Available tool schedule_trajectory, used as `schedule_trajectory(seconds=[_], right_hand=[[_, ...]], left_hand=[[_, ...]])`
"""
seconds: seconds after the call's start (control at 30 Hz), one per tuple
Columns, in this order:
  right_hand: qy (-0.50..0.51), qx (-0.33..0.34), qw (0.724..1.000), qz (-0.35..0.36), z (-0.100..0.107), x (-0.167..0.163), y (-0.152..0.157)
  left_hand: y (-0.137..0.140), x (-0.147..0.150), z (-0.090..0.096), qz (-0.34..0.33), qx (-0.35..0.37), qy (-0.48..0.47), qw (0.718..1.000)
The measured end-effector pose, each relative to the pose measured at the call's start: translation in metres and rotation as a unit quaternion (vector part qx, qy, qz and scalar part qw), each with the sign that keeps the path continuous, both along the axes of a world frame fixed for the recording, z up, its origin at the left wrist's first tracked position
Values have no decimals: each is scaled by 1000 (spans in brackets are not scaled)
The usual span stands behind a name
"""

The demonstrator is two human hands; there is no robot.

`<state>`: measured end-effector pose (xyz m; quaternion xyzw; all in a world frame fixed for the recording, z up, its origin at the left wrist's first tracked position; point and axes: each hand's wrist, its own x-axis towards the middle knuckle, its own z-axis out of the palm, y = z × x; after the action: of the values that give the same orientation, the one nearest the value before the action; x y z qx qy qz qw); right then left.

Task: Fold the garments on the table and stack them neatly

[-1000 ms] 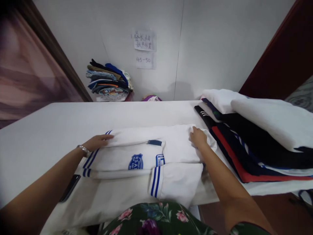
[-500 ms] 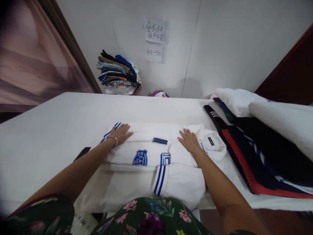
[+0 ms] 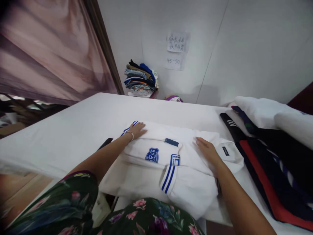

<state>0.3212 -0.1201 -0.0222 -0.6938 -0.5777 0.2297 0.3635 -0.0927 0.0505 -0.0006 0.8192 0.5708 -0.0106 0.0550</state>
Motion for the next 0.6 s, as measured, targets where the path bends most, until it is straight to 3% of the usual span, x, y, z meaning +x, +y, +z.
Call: schedule_trajectory(seconds=[0.1, 0.2, 0.27, 0.37, 0.47, 0.6], right_hand=[[78, 48, 995, -40, 15, 11, -47], [116, 70, 983, -124, 16, 21, -97], [142, 83, 968, -189, 9, 25, -124], [149, 93, 957, -232, -2, 25, -147], [137, 96, 960, -225, 0, 24, -150], [119, 116, 968, -189, 21, 26, -129]], left_hand=[[-24, 10, 11, -5, 51, -52, 997], [-70, 37, 15, -112, 69, -190, 973], [-110, 62, 15, -204, 34, -255, 945], [-162, 99, 14, -307, -59, -274, 910], [-189, 129, 14, -295, -147, -248, 911], [-197, 146, 17, -220, -223, -204, 928]])
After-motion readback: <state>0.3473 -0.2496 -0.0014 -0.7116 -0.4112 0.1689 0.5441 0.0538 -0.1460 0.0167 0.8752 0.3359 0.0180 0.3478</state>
